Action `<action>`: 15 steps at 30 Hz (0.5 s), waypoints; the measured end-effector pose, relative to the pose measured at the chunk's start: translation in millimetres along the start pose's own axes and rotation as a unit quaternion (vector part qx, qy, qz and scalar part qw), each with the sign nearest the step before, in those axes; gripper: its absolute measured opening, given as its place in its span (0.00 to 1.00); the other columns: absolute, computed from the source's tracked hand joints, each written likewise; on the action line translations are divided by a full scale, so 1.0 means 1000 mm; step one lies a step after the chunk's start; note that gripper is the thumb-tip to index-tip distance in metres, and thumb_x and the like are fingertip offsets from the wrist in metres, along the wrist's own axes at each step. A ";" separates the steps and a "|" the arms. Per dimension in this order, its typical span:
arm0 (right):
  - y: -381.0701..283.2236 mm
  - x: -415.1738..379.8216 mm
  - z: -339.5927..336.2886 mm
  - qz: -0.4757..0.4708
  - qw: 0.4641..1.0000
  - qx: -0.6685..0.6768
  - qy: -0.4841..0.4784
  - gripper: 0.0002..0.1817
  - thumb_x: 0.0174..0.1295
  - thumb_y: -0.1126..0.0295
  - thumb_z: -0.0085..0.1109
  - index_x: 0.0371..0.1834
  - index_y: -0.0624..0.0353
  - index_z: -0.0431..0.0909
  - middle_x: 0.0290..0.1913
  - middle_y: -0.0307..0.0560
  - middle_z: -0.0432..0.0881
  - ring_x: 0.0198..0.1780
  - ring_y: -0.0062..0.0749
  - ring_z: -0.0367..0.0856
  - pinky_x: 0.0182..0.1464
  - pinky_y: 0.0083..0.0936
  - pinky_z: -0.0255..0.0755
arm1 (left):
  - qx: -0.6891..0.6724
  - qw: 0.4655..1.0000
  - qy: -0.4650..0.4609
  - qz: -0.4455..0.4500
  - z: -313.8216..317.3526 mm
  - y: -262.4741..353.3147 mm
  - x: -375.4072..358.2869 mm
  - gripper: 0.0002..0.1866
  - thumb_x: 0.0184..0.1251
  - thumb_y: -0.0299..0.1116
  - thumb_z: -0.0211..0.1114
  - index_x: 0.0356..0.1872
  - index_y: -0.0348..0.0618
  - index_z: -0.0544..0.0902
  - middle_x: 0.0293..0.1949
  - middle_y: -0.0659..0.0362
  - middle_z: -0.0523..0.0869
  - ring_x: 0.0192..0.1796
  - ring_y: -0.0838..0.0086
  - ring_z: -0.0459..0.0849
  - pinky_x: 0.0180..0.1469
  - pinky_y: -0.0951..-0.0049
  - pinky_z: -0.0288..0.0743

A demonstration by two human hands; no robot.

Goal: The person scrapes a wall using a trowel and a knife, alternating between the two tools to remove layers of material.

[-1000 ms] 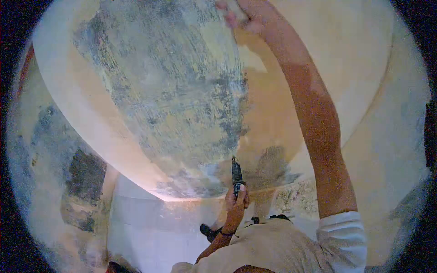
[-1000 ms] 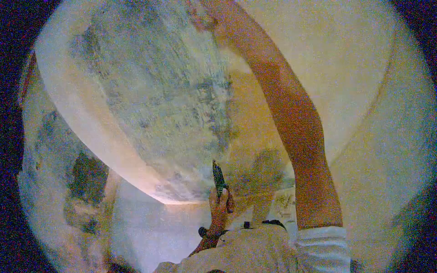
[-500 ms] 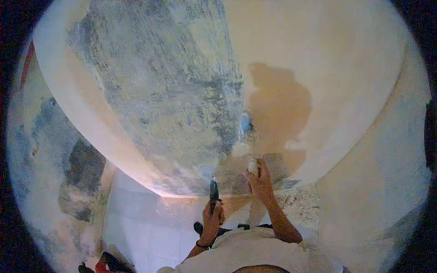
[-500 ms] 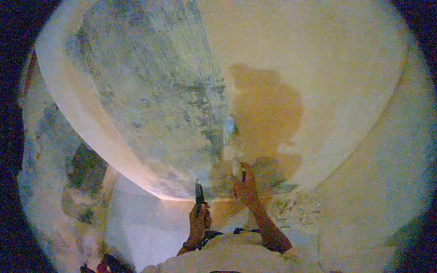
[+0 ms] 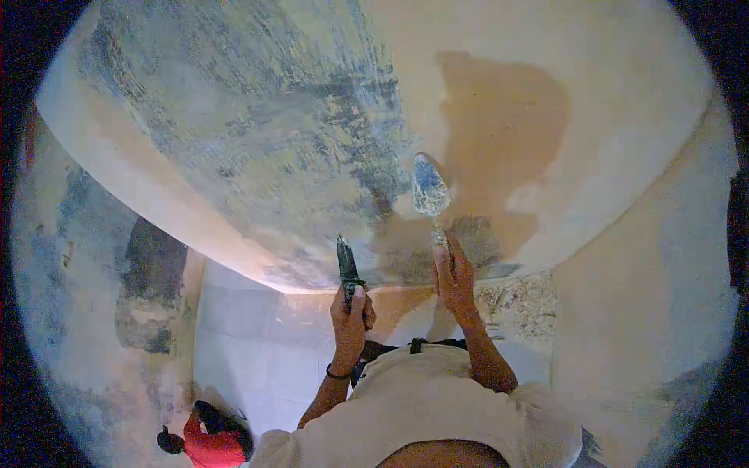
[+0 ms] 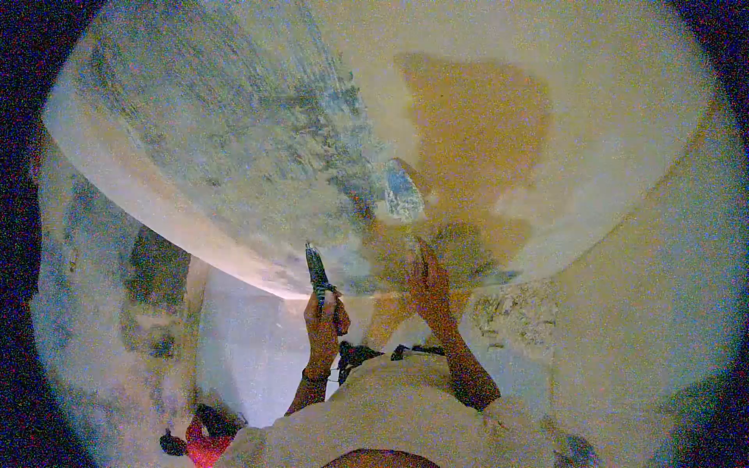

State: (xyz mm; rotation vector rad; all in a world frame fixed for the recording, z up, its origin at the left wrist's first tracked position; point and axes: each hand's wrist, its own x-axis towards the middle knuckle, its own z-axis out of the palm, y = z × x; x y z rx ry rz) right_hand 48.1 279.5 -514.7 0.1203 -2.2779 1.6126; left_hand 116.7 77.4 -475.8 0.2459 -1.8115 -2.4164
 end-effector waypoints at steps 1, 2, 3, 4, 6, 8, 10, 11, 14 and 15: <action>0.003 0.001 0.003 -0.056 0.998 -0.032 0.023 0.29 0.75 0.57 0.50 0.74 0.59 0.63 0.18 0.33 0.70 0.14 0.16 0.65 0.17 0.21 0.60 | 0.004 1.000 -0.005 0.008 -0.003 0.001 0.000 0.10 0.79 0.37 0.55 0.39 0.41 0.74 0.19 0.68 0.67 0.17 0.85 0.63 0.19 0.81 0.59; 0.006 0.001 0.004 -0.002 1.000 0.015 0.012 0.28 0.75 0.57 0.50 0.73 0.58 0.63 0.17 0.32 0.69 0.14 0.16 0.65 0.17 0.20 0.60 | 0.014 1.000 0.005 -0.007 -0.010 -0.004 0.001 0.10 0.79 0.37 0.55 0.42 0.40 0.75 0.19 0.68 0.67 0.17 0.86 0.63 0.19 0.81 0.59; -0.011 0.008 0.004 0.053 0.997 0.062 0.002 0.28 0.75 0.57 0.50 0.73 0.58 0.64 0.17 0.32 0.69 0.14 0.16 0.65 0.17 0.20 0.60 | 0.014 1.000 0.015 -0.008 -0.013 -0.007 0.000 0.11 0.78 0.39 0.56 0.41 0.42 0.75 0.19 0.68 0.67 0.16 0.85 0.64 0.17 0.80 0.58; -0.020 0.013 0.005 0.105 0.988 0.109 -0.006 0.28 0.75 0.57 0.50 0.73 0.58 0.64 0.17 0.32 0.68 0.14 0.15 0.64 0.17 0.19 0.60 | 0.014 1.000 0.024 -0.007 -0.015 -0.008 0.000 0.11 0.77 0.40 0.57 0.40 0.43 0.74 0.18 0.68 0.68 0.15 0.85 0.64 0.16 0.80 0.58; -0.022 0.012 0.010 0.129 0.982 0.139 -0.003 0.27 0.75 0.57 0.50 0.73 0.56 0.65 0.17 0.31 0.67 0.14 0.15 0.63 0.16 0.18 0.60 | 0.025 0.999 0.044 -0.013 -0.020 -0.007 -0.003 0.11 0.79 0.38 0.56 0.41 0.41 0.75 0.19 0.68 0.67 0.17 0.86 0.63 0.18 0.81 0.58; -0.021 0.015 0.015 0.141 0.976 0.165 0.001 0.26 0.75 0.58 0.50 0.72 0.55 0.66 0.17 0.30 0.67 0.14 0.14 0.62 0.16 0.17 0.59 | 0.008 0.998 0.058 -0.021 -0.025 -0.006 -0.004 0.11 0.79 0.38 0.55 0.42 0.41 0.75 0.19 0.68 0.67 0.16 0.86 0.63 0.18 0.81 0.58; -0.019 0.016 0.021 0.146 0.971 0.188 0.004 0.25 0.75 0.58 0.51 0.71 0.54 0.68 0.17 0.30 0.67 0.14 0.13 0.61 0.16 0.16 0.58 | 0.003 0.998 0.066 -0.016 -0.030 -0.007 -0.005 0.10 0.79 0.39 0.55 0.42 0.42 0.74 0.19 0.68 0.67 0.16 0.86 0.63 0.18 0.81 0.57; -0.020 0.017 0.023 0.145 0.972 0.187 0.010 0.25 0.75 0.57 0.51 0.71 0.54 0.68 0.17 0.30 0.67 0.14 0.13 0.61 0.16 0.16 0.58 | -0.004 0.998 0.069 -0.013 -0.031 -0.007 -0.005 0.10 0.79 0.39 0.55 0.42 0.42 0.74 0.19 0.68 0.67 0.16 0.86 0.63 0.17 0.81 0.57; -0.037 0.037 0.021 0.125 0.971 0.203 0.021 0.25 0.74 0.56 0.52 0.70 0.53 0.70 0.19 0.29 0.68 0.14 0.13 0.60 0.16 0.16 0.57 | -0.010 0.997 0.078 -0.004 -0.033 -0.006 -0.005 0.11 0.79 0.39 0.54 0.41 0.41 0.75 0.18 0.68 0.67 0.16 0.86 0.63 0.17 0.81 0.56; -0.044 0.047 0.021 0.111 0.968 0.222 0.024 0.25 0.74 0.56 0.52 0.69 0.53 0.70 0.20 0.30 0.68 0.14 0.13 0.61 0.16 0.16 0.57 | -0.002 0.997 0.082 -0.004 -0.032 -0.004 -0.004 0.11 0.79 0.39 0.54 0.41 0.41 0.75 0.18 0.68 0.67 0.16 0.86 0.63 0.17 0.81 0.56</action>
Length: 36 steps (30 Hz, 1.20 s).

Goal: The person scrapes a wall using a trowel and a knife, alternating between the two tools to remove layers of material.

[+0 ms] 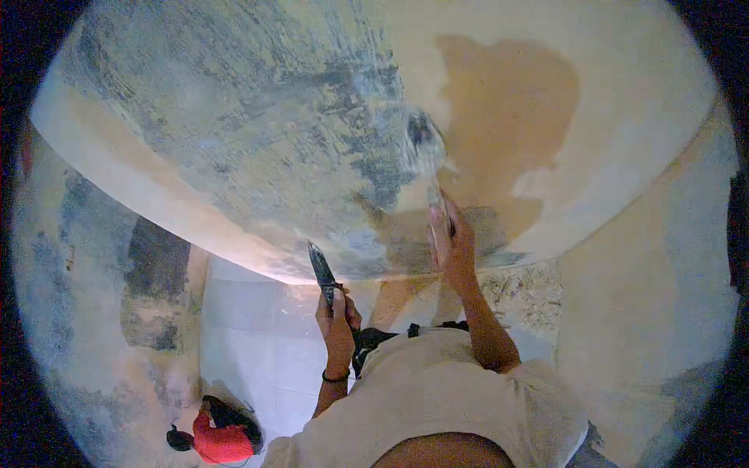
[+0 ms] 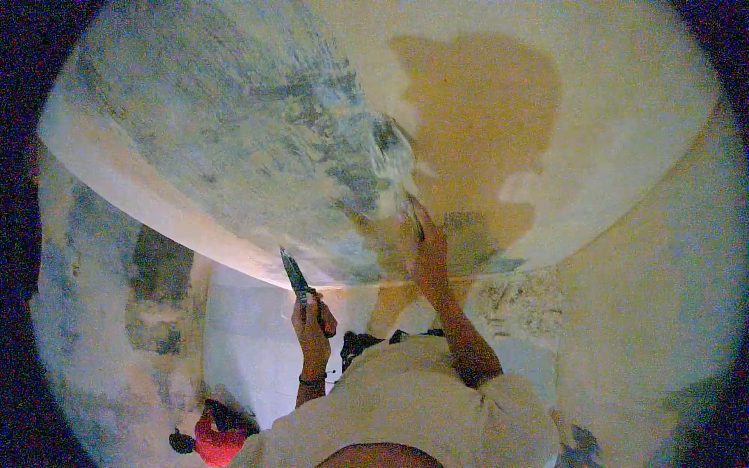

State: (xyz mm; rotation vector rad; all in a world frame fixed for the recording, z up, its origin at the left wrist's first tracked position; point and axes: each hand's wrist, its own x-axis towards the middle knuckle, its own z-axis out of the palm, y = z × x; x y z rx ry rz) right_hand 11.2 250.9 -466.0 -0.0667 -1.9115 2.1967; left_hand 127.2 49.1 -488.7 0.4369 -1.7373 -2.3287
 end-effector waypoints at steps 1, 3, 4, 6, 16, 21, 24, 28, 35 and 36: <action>-0.010 0.010 0.003 -0.014 1.000 0.019 -0.002 0.25 0.74 0.55 0.52 0.69 0.53 0.71 0.20 0.30 0.69 0.14 0.13 0.61 0.16 0.15 0.57 | 0.008 1.000 0.003 0.001 0.002 0.001 0.000 0.11 0.79 0.39 0.54 0.41 0.41 0.75 0.18 0.68 0.67 0.16 0.85 0.63 0.17 0.81 0.56; -0.039 0.036 0.012 -0.124 0.992 -0.035 0.001 0.24 0.74 0.55 0.53 0.68 0.53 0.72 0.21 0.29 0.69 0.15 0.12 0.61 0.16 0.15 0.57 | -0.002 1.000 -0.010 0.006 0.004 0.001 -0.001 0.11 0.79 0.39 0.54 0.41 0.41 0.75 0.18 0.68 0.67 0.16 0.85 0.63 0.17 0.80 0.56; -0.057 0.049 0.017 -0.164 0.985 -0.048 0.002 0.24 0.73 0.55 0.53 0.67 0.54 0.72 0.21 0.29 0.69 0.16 0.12 0.62 0.17 0.15 0.57 | -0.006 1.000 -0.017 0.011 0.005 0.002 -0.001 0.12 0.79 0.40 0.54 0.41 0.41 0.75 0.18 0.68 0.67 0.16 0.85 0.63 0.17 0.80 0.56; -0.092 0.068 0.024 -0.175 0.983 -0.048 -0.009 0.23 0.73 0.53 0.53 0.63 0.56 0.74 0.21 0.31 0.70 0.16 0.14 0.63 0.18 0.17 0.60 | -0.009 1.000 -0.010 0.014 0.007 0.003 -0.002 0.12 0.79 0.40 0.55 0.41 0.41 0.74 0.18 0.68 0.67 0.16 0.85 0.63 0.18 0.80 0.56; 0.094 0.039 -0.033 -0.316 0.877 -0.356 0.056 0.25 0.74 0.49 0.47 0.58 0.61 0.73 0.19 0.43 0.74 0.19 0.28 0.72 0.23 0.32 0.67 | -0.037 0.999 0.003 -0.012 -0.004 -0.023 -0.005 0.10 0.79 0.39 0.54 0.41 0.43 0.74 0.18 0.68 0.68 0.16 0.85 0.63 0.17 0.80 0.58; 0.065 -0.009 -0.025 0.004 0.983 -0.183 -0.017 0.22 0.74 0.55 0.50 0.60 0.60 0.73 0.19 0.43 0.74 0.18 0.30 0.72 0.21 0.31 0.67 | -0.016 0.997 0.001 -0.078 0.001 -0.022 -0.010 0.11 0.79 0.39 0.56 0.39 0.42 0.74 0.19 0.67 0.69 0.17 0.84 0.65 0.18 0.80 0.58; 0.077 -0.009 -0.023 -0.033 0.963 -0.269 -0.001 0.24 0.74 0.55 0.49 0.63 0.64 0.70 0.33 0.53 0.75 0.31 0.42 0.73 0.34 0.38 0.67 | 0.014 0.998 -0.035 -0.058 0.004 -0.023 -0.005 0.11 0.79 0.38 0.56 0.39 0.41 0.74 0.20 0.67 0.69 0.18 0.83 0.65 0.19 0.80 0.59; 0.110 -0.008 -0.024 -0.150 0.908 -0.388 0.048 0.25 0.74 0.55 0.50 0.62 0.66 0.70 0.32 0.54 0.76 0.30 0.43 0.73 0.34 0.39 0.66 | -0.002 0.996 -0.052 -0.073 0.010 -0.020 -0.005 0.11 0.79 0.39 0.55 0.39 0.41 0.74 0.20 0.66 0.70 0.18 0.84 0.65 0.19 0.80 0.59; 0.031 0.013 -0.005 -0.011 0.955 -0.292 0.041 0.22 0.74 0.50 0.50 0.47 0.61 0.73 0.18 0.37 0.71 0.16 0.21 0.69 0.18 0.23 0.62 | 0.036 0.998 -0.018 -0.051 0.003 -0.013 0.009 0.11 0.79 0.39 0.54 0.40 0.42 0.74 0.19 0.67 0.69 0.17 0.84 0.64 0.18 0.80 0.58; 0.029 0.014 -0.002 0.005 0.960 -0.279 0.040 0.22 0.74 0.49 0.49 0.45 0.60 0.73 0.18 0.35 0.69 0.16 0.19 0.68 0.18 0.21 0.61 | 0.019 0.998 -0.019 -0.056 -0.001 -0.014 0.014 0.11 0.79 0.39 0.54 0.40 0.42 0.74 0.19 0.67 0.69 0.16 0.84 0.64 0.18 0.80 0.58</action>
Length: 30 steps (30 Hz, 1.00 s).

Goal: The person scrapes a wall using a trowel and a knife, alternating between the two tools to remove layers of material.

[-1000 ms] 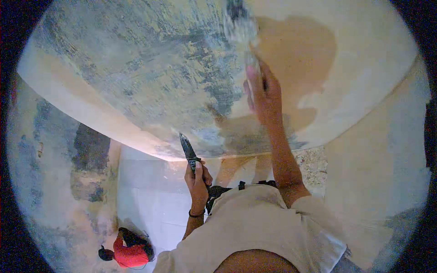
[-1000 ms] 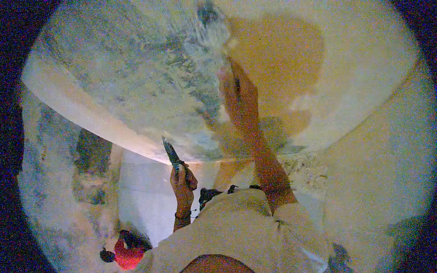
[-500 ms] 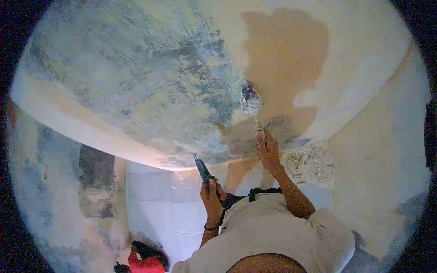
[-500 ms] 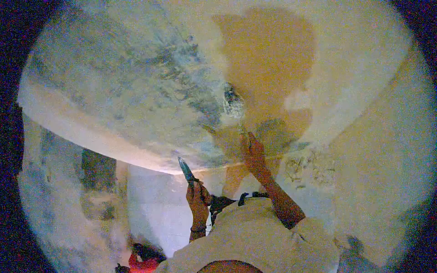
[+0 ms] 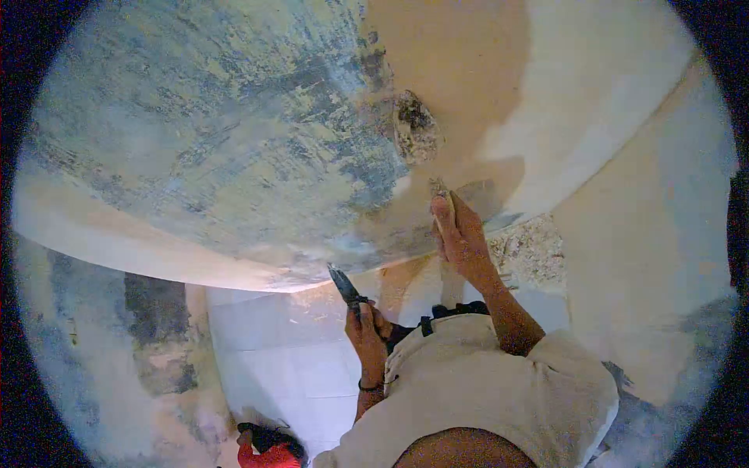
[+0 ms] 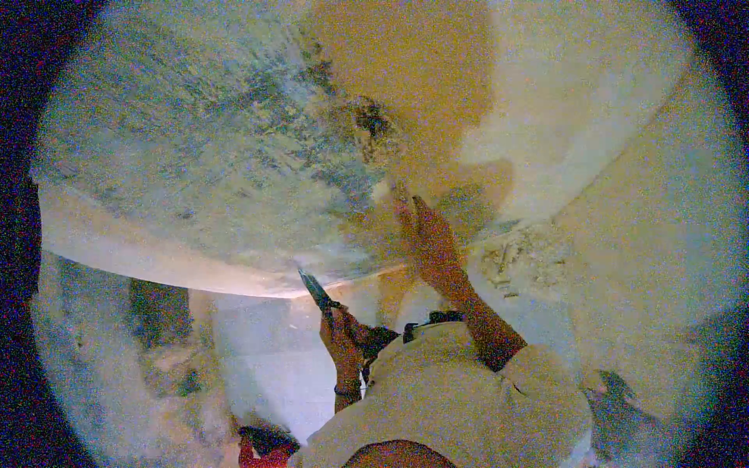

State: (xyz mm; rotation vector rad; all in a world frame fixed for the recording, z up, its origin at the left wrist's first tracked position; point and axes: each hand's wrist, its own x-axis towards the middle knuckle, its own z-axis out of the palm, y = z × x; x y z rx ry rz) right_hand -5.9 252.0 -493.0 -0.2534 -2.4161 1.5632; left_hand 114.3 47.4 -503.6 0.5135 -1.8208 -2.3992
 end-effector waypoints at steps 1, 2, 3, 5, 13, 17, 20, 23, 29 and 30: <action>-0.005 0.001 0.000 0.019 1.000 0.014 -0.009 0.22 0.74 0.48 0.49 0.42 0.59 0.72 0.17 0.33 0.68 0.16 0.17 0.67 0.18 0.20 0.61 | -0.017 1.000 -0.001 -0.004 -0.005 -0.003 0.008 0.11 0.79 0.39 0.54 0.40 0.42 0.74 0.18 0.67 0.69 0.16 0.84 0.64 0.18 0.80 0.58; -0.009 -0.002 0.001 0.028 0.999 0.026 -0.013 0.21 0.74 0.48 0.49 0.41 0.58 0.72 0.17 0.32 0.67 0.16 0.16 0.67 0.18 0.19 0.60 | -0.032 0.999 -0.001 -0.011 -0.011 -0.003 0.012 0.11 0.80 0.39 0.54 0.40 0.42 0.74 0.18 0.67 0.69 0.16 0.84 0.64 0.18 0.79 0.58; -0.013 -0.004 0.001 0.038 0.998 0.039 -0.017 0.21 0.75 0.48 0.48 0.39 0.57 0.71 0.17 0.32 0.66 0.16 0.14 0.66 0.17 0.18 0.60 | -0.007 1.000 -0.010 0.003 -0.012 0.003 0.017 0.12 0.79 0.39 0.54 0.40 0.41 0.74 0.18 0.67 0.69 0.16 0.84 0.64 0.17 0.79 0.58; -0.018 -0.006 0.001 0.028 0.998 0.062 -0.004 0.20 0.75 0.48 0.47 0.39 0.55 0.71 0.18 0.32 0.66 0.16 0.14 0.65 0.17 0.17 0.60 | -0.020 0.999 -0.034 -0.014 -0.022 0.007 0.031 0.12 0.79 0.39 0.55 0.40 0.41 0.74 0.18 0.67 0.69 0.16 0.84 0.65 0.18 0.79 0.59; -0.139 0.020 -0.052 -0.080 0.977 0.162 0.112 0.21 0.76 0.47 0.46 0.42 0.55 0.72 0.21 0.32 0.69 0.15 0.14 0.63 0.15 0.17 0.58 | -0.023 0.989 -0.143 -0.012 -0.020 0.038 0.065 0.11 0.78 0.39 0.56 0.40 0.42 0.74 0.19 0.67 0.70 0.16 0.84 0.65 0.18 0.79 0.58; -0.126 0.022 -0.055 -0.091 0.987 0.056 0.121 0.21 0.75 0.48 0.47 0.45 0.58 0.70 0.22 0.34 0.70 0.15 0.14 0.64 0.16 0.18 0.60 | -0.024 0.990 -0.142 0.005 -0.031 0.044 0.077 0.10 0.78 0.38 0.56 0.39 0.42 0.73 0.19 0.67 0.70 0.17 0.84 0.65 0.18 0.80 0.58; -0.049 -0.008 -0.026 -0.082 0.989 0.019 0.121 0.17 0.71 0.58 0.57 0.48 0.59 0.66 0.25 0.37 0.72 0.18 0.17 0.68 0.18 0.19 0.64 | -0.019 0.990 -0.136 0.011 -0.050 0.036 0.089 0.11 0.77 0.39 0.58 0.39 0.42 0.73 0.19 0.67 0.69 0.16 0.85 0.63 0.16 0.80 0.55; -0.017 -0.040 -0.004 -0.115 0.976 -0.068 0.170 0.20 0.63 0.70 0.67 0.50 0.59 0.64 0.29 0.40 0.74 0.22 0.19 0.72 0.21 0.20 0.67 | -0.011 0.995 -0.102 -0.017 -0.066 0.051 0.108 0.11 0.76 0.38 0.60 0.41 0.40 0.74 0.19 0.68 0.69 0.16 0.86 0.63 0.17 0.82 0.55; -0.049 -0.073 0.003 -0.036 0.981 -0.047 0.182 0.23 0.61 0.73 0.67 0.58 0.60 0.71 0.32 0.43 0.80 0.24 0.19 0.73 0.26 0.22 0.72 | 0.083 0.986 -0.086 0.118 -0.086 0.080 0.145 0.13 0.74 0.40 0.62 0.41 0.39 0.76 0.21 0.68 0.71 0.18 0.86 0.66 0.18 0.81 0.59; -0.053 -0.073 0.006 -0.028 0.978 -0.074 0.194 0.24 0.61 0.72 0.67 0.60 0.60 0.72 0.32 0.44 0.81 0.24 0.19 0.73 0.27 0.22 0.72 | 0.070 0.987 -0.072 0.125 -0.087 0.086 0.150 0.14 0.74 0.42 0.62 0.40 0.40 0.76 0.21 0.68 0.71 0.18 0.86 0.65 0.19 0.81 0.58</action>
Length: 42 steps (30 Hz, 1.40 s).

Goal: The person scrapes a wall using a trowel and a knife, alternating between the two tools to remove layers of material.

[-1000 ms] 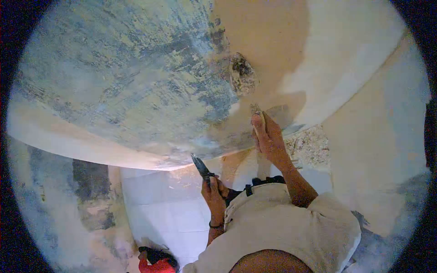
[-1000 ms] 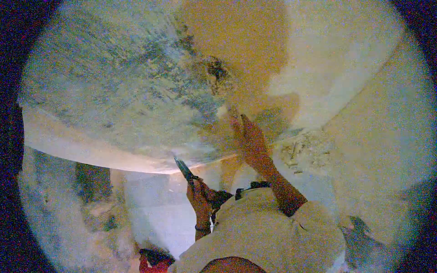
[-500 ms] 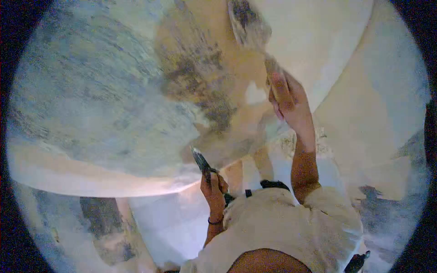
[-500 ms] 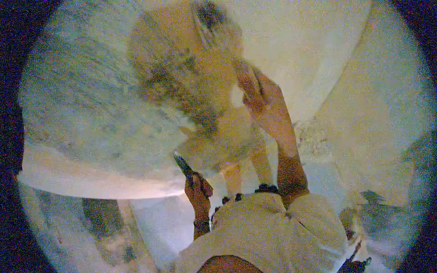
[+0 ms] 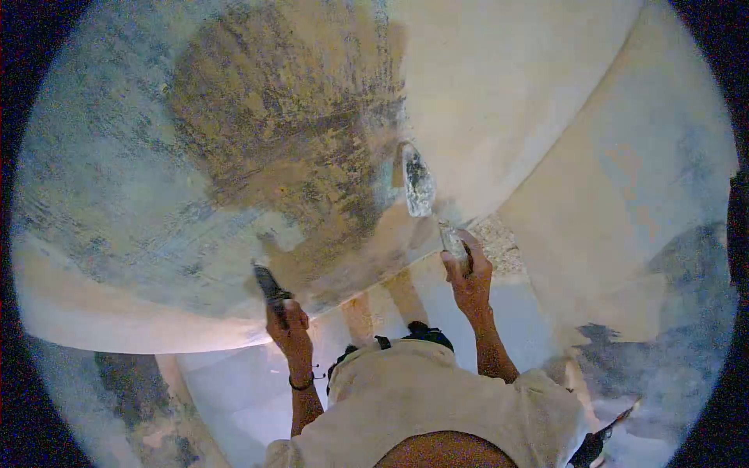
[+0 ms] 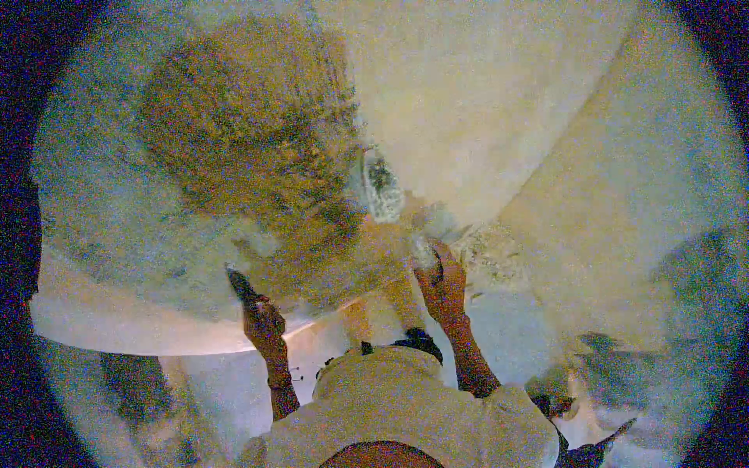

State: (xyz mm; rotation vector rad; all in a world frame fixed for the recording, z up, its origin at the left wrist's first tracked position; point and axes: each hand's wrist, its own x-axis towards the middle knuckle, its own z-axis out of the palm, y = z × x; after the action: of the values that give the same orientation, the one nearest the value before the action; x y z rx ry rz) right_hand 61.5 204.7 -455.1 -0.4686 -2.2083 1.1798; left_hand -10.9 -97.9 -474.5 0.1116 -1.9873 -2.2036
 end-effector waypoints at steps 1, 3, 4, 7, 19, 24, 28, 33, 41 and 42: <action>-0.005 -0.001 0.002 0.004 1.000 -0.028 0.011 0.25 0.62 0.71 0.66 0.62 0.60 0.73 0.33 0.45 0.82 0.24 0.18 0.73 0.27 0.23 0.72 | -0.020 1.000 0.021 0.001 -0.005 -0.002 0.009 0.13 0.74 0.41 0.62 0.41 0.40 0.76 0.20 0.67 0.71 0.18 0.86 0.65 0.19 0.80 0.58; -0.006 -0.007 0.018 0.003 0.996 -0.068 0.054 0.27 0.62 0.68 0.66 0.66 0.60 0.74 0.32 0.47 0.83 0.24 0.18 0.73 0.28 0.23 0.72 | -0.051 0.997 0.038 0.042 -0.007 0.002 0.026 0.12 0.75 0.39 0.59 0.42 0.39 0.74 0.20 0.66 0.71 0.18 0.85 0.65 0.19 0.80 0.56; -0.009 -0.007 0.022 -0.024 0.992 -0.100 0.074 0.28 0.62 0.68 0.67 0.66 0.60 0.74 0.33 0.48 0.83 0.24 0.19 0.73 0.28 0.23 0.71 | -0.055 0.997 0.027 0.053 -0.008 0.004 0.030 0.12 0.76 0.39 0.59 0.42 0.39 0.74 0.21 0.66 0.71 0.18 0.85 0.65 0.19 0.80 0.56; -0.010 -0.004 0.028 -0.126 0.971 -0.152 0.136 0.29 0.61 0.68 0.68 0.67 0.59 0.74 0.32 0.50 0.83 0.24 0.23 0.71 0.28 0.23 0.69 | -0.039 0.996 0.017 0.079 -0.012 0.012 0.032 0.13 0.76 0.40 0.58 0.41 0.39 0.74 0.22 0.65 0.72 0.18 0.84 0.64 0.19 0.80 0.57; -0.038 0.047 0.036 -0.162 0.966 -0.090 0.180 0.26 0.64 0.69 0.65 0.66 0.62 0.75 0.35 0.49 0.85 0.31 0.22 0.75 0.34 0.24 0.71 | -0.086 0.996 0.022 -0.006 -0.034 -0.037 0.020 0.10 0.75 0.40 0.61 0.41 0.44 0.76 0.21 0.66 0.74 0.17 0.85 0.66 0.17 0.81 0.56; -0.181 0.099 0.001 -0.084 0.972 -0.065 0.209 0.25 0.65 0.68 0.65 0.65 0.62 0.75 0.49 0.51 0.87 0.41 0.19 0.79 0.43 0.21 0.75 | -0.099 0.995 -0.016 0.012 -0.036 -0.043 0.025 0.15 0.74 0.42 0.63 0.42 0.39 0.75 0.22 0.66 0.72 0.18 0.85 0.65 0.19 0.81 0.56; -0.184 0.099 0.000 -0.096 0.967 -0.103 0.211 0.26 0.65 0.67 0.65 0.66 0.62 0.75 0.48 0.52 0.87 0.40 0.20 0.79 0.41 0.22 0.75 | -0.126 0.988 -0.053 0.066 -0.032 -0.031 0.031 0.12 0.72 0.43 0.64 0.40 0.45 0.75 0.20 0.65 0.73 0.16 0.81 0.66 0.16 0.77 0.57; -0.083 0.046 0.038 -0.042 0.977 -0.145 0.148 0.26 0.63 0.70 0.67 0.65 0.61 0.76 0.43 0.53 0.87 0.40 0.19 0.79 0.42 0.23 0.75 | -0.110 0.993 -0.020 -0.038 -0.037 -0.032 0.021 0.15 0.74 0.43 0.62 0.40 0.40 0.73 0.22 0.66 0.72 0.18 0.85 0.65 0.18 0.81 0.56; -0.064 0.015 0.045 -0.027 0.981 -0.140 0.131 0.26 0.63 0.68 0.67 0.65 0.59 0.77 0.35 0.52 0.85 0.34 0.21 0.75 0.39 0.25 0.73 | -0.135 0.989 -0.053 -0.003 -0.049 -0.085 0.030 0.11 0.70 0.41 0.66 0.40 0.46 0.77 0.21 0.66 0.74 0.15 0.82 0.65 0.15 0.77 0.55; -0.085 0.023 0.040 -0.022 0.981 -0.139 0.132 0.25 0.64 0.67 0.67 0.65 0.59 0.77 0.35 0.51 0.85 0.35 0.20 0.76 0.39 0.24 0.73 | -0.138 0.988 -0.065 0.007 -0.050 -0.078 0.028 0.12 0.70 0.42 0.66 0.40 0.45 0.77 0.21 0.66 0.75 0.15 0.82 0.66 0.15 0.77 0.56</action>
State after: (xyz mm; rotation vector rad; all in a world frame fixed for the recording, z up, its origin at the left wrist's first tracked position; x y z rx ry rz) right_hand 15.6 145.8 -393.5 -0.6476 -2.1427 0.7401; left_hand -35.9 -143.9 -555.5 -0.0829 -1.7127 -2.5071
